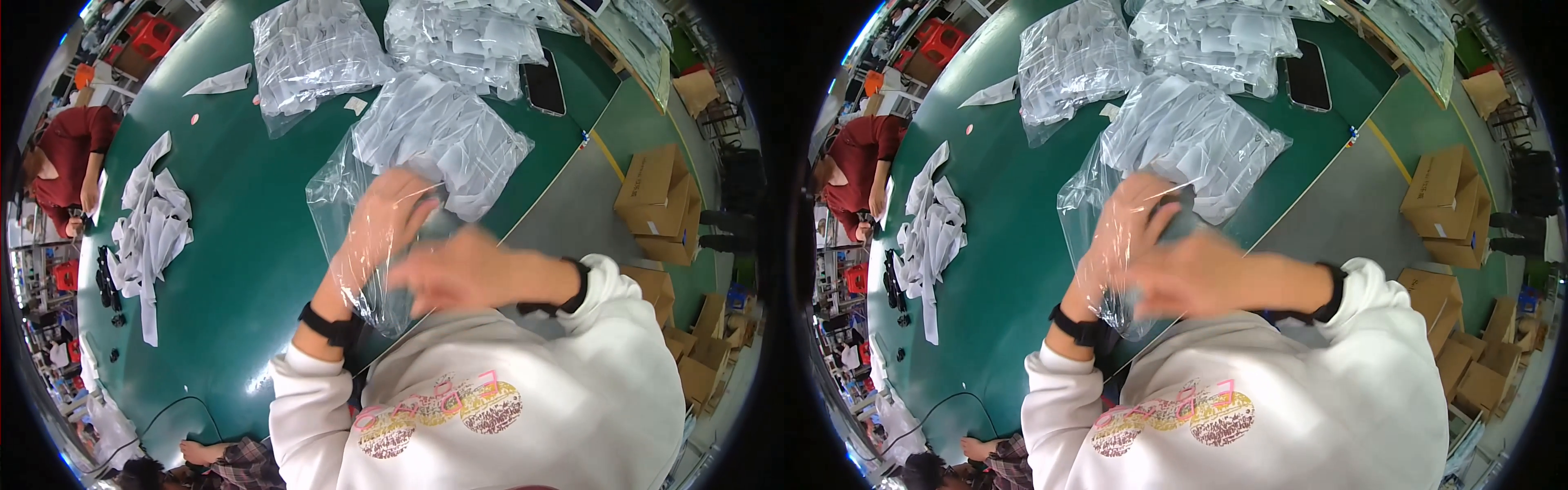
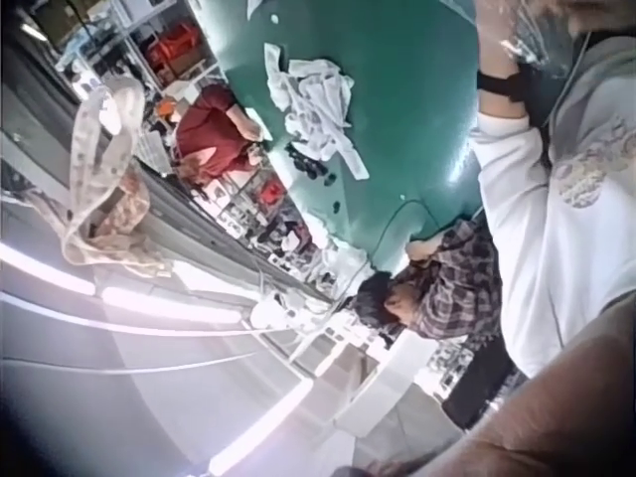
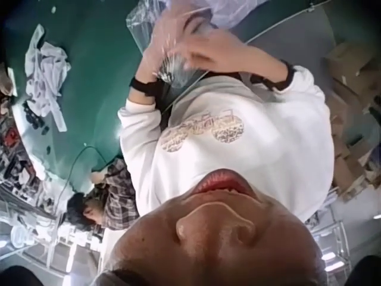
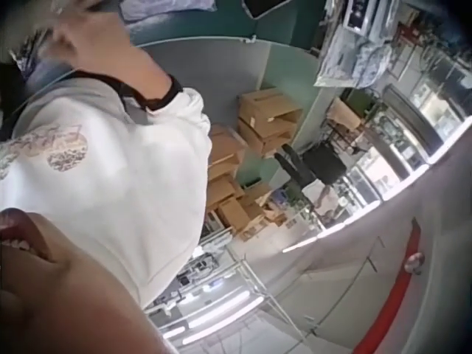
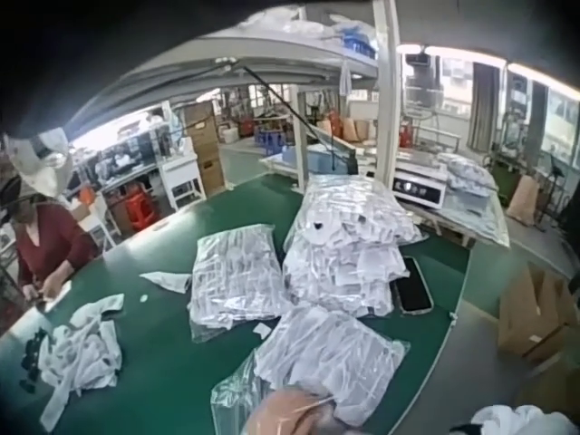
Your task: The person packages items by hand, folding white plastic sleeves and placing them into a larger clear plastic bag. They repeat this process multiple times, gathering the folded sleeves and pressing the bag flat.
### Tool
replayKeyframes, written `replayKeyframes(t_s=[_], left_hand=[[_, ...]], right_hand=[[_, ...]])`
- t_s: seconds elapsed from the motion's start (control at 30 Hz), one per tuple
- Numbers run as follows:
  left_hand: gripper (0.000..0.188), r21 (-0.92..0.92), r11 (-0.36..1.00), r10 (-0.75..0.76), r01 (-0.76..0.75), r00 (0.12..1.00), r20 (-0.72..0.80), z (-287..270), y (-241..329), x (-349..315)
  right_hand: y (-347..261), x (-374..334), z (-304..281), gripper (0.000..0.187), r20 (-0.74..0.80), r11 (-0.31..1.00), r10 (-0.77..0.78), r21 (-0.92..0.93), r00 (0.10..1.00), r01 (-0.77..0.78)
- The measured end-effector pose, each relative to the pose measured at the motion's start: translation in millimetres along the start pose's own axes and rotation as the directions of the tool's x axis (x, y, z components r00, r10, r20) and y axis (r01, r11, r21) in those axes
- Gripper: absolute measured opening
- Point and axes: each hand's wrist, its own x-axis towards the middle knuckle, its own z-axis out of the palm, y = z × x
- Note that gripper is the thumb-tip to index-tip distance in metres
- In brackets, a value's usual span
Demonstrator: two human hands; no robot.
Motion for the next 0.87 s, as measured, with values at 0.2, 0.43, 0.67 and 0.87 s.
replayKeyframes(t_s=[0.2,0.43,0.67,0.87], left_hand=[[0.028,0.169,0.978,-0.079,0.12,0.969,-0.235,-32,-3,-36],[0.023,0.277,0.921,-0.196,0.276,0.939,-0.282,-25,-23,-32],[0.01,0.287,0.95,-0.13,0.125,0.991,0.0,-15,-51,9],[0.011,0.351,0.918,-0.165,0.183,0.983,-0.081,5,-61,20]], right_hand=[[78,32,-35,0.065,-0.266,0.498,0.008,-0.835,0.964,-0.234],[82,80,-89,0.066,-0.366,0.566,-0.154,-0.794,0.918,-0.222],[118,88,-90,0.059,-0.22,0.761,0.354,-0.497,0.909,-0.417],[118,94,-81,0.067,-0.24,0.395,0.341,-0.841,0.909,-0.37]])
